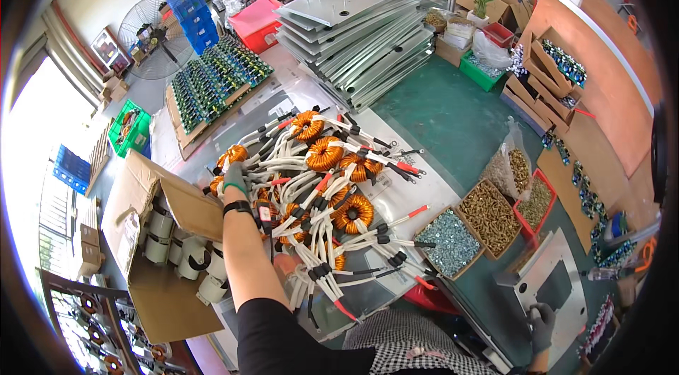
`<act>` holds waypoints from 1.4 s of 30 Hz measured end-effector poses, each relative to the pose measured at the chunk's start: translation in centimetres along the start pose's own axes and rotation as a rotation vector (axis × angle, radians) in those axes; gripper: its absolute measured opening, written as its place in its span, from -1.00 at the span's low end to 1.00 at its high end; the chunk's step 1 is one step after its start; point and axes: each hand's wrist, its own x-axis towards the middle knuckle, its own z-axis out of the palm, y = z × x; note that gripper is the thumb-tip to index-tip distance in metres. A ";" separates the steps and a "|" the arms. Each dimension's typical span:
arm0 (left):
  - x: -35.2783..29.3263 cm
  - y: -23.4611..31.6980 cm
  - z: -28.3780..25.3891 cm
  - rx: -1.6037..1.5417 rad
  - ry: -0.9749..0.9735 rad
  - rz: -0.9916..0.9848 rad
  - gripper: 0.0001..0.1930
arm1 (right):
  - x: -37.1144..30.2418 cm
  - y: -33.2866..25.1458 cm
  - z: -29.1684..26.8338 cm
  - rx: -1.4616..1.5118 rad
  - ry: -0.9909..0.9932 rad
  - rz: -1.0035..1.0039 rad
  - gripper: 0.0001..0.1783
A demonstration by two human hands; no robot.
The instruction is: Assembling transformers and circuit boards into a metal chassis using a power screwdriver.
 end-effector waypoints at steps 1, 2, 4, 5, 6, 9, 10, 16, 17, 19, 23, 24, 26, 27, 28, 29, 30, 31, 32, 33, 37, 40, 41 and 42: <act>-0.5 0.2 -1.9 -0.251 -0.098 0.000 -0.93 | 0.4 -0.6 0.7 -0.011 -0.034 -0.041 -0.84; -1.0 1.4 -3.1 -0.428 -0.187 -0.038 -0.93 | 0.8 -1.3 1.5 -0.024 -0.062 -0.058 -0.85; -4.2 3.3 -4.4 -0.336 -0.251 0.102 -0.94 | 1.9 -3.0 3.4 -0.093 -0.130 -0.105 -0.84; -6.4 4.0 -4.9 -0.297 -0.235 0.144 -0.95 | 2.3 -4.0 4.3 -0.151 -0.153 -0.106 -0.83; -9.3 4.3 -6.0 -0.316 -0.357 0.180 -0.96 | 3.0 -5.1 5.3 -0.215 -0.208 -0.238 -0.82; -18.6 4.3 -7.5 -0.286 -0.353 0.336 -0.96 | 4.6 -8.5 9.7 -0.229 -0.287 -0.323 -0.77; -22.0 3.5 -7.9 -0.319 -0.434 0.497 -0.91 | 4.8 -9.7 11.1 -0.222 -0.350 -0.449 -0.76; -39.9 0.1 -11.0 0.389 -0.266 1.302 -0.42 | 3.1 -17.9 20.9 0.526 -0.987 -0.262 -0.49; -42.4 -0.2 -11.9 0.623 -0.235 1.522 -0.40 | 2.7 -18.9 21.6 0.714 -1.033 -0.085 -0.43; -46.3 -0.6 -12.8 0.725 -0.419 1.765 -0.47 | 2.2 -19.8 20.8 1.218 -1.347 0.158 -0.35; -53.1 -4.3 -11.2 1.184 -0.679 2.008 -0.51 | -2.4 -14.6 14.9 1.234 -1.093 -0.017 -0.44; -54.4 -5.3 -10.4 1.190 -0.753 1.920 -0.52 | -4.3 -12.0 12.8 1.197 -0.958 -0.036 -0.49; -56.1 -6.5 -8.4 1.183 -0.768 1.943 -0.61 | -7.3 -7.3 9.5 1.238 -0.851 -0.115 -0.57; -56.8 -7.1 -7.7 1.184 -0.764 1.975 -0.66 | -8.7 -4.8 8.4 1.303 -0.821 -0.183 -0.59; -57.3 -7.6 -6.6 1.080 -0.731 2.068 -0.77 | -10.3 -1.8 6.6 1.226 -0.761 -0.134 -0.64; -57.6 -7.9 -5.7 1.149 -0.765 2.049 -0.79 | -11.1 0.7 5.8 1.053 -0.745 -0.100 -0.63; -57.9 -8.2 -4.9 1.209 -0.789 2.057 -0.81 | -12.4 3.1 5.4 1.025 -0.703 -0.074 -0.63; -58.2 -8.6 -4.1 1.274 -0.799 2.073 -0.83 | -13.7 5.5 5.5 0.996 -0.663 -0.049 -0.63; -58.4 -9.4 -2.9 1.245 -0.868 2.082 -0.89 | -14.8 7.7 5.9 0.974 -0.636 -0.011 -0.65; -58.5 -10.2 -1.8 1.243 -0.939 2.112 -0.89 | -15.9 9.8 6.5 0.948 -0.612 0.026 -0.67; -58.5 -13.2 2.5 1.370 -1.106 2.198 -0.88 | -18.4 17.0 10.2 1.322 -0.664 0.235 -0.76; -58.2 -15.3 5.4 1.358 -1.245 2.167 -0.90 | -16.8 20.7 11.0 1.457 -0.545 0.452 -0.82; -58.2 -15.9 6.4 1.441 -1.279 2.109 -0.90 | -15.7 21.5 10.6 1.492 -0.487 0.489 -0.83; -58.2 -16.7 7.3 1.398 -1.314 1.998 -0.88 | -13.7 21.9 9.8 1.438 -0.349 0.553 -0.80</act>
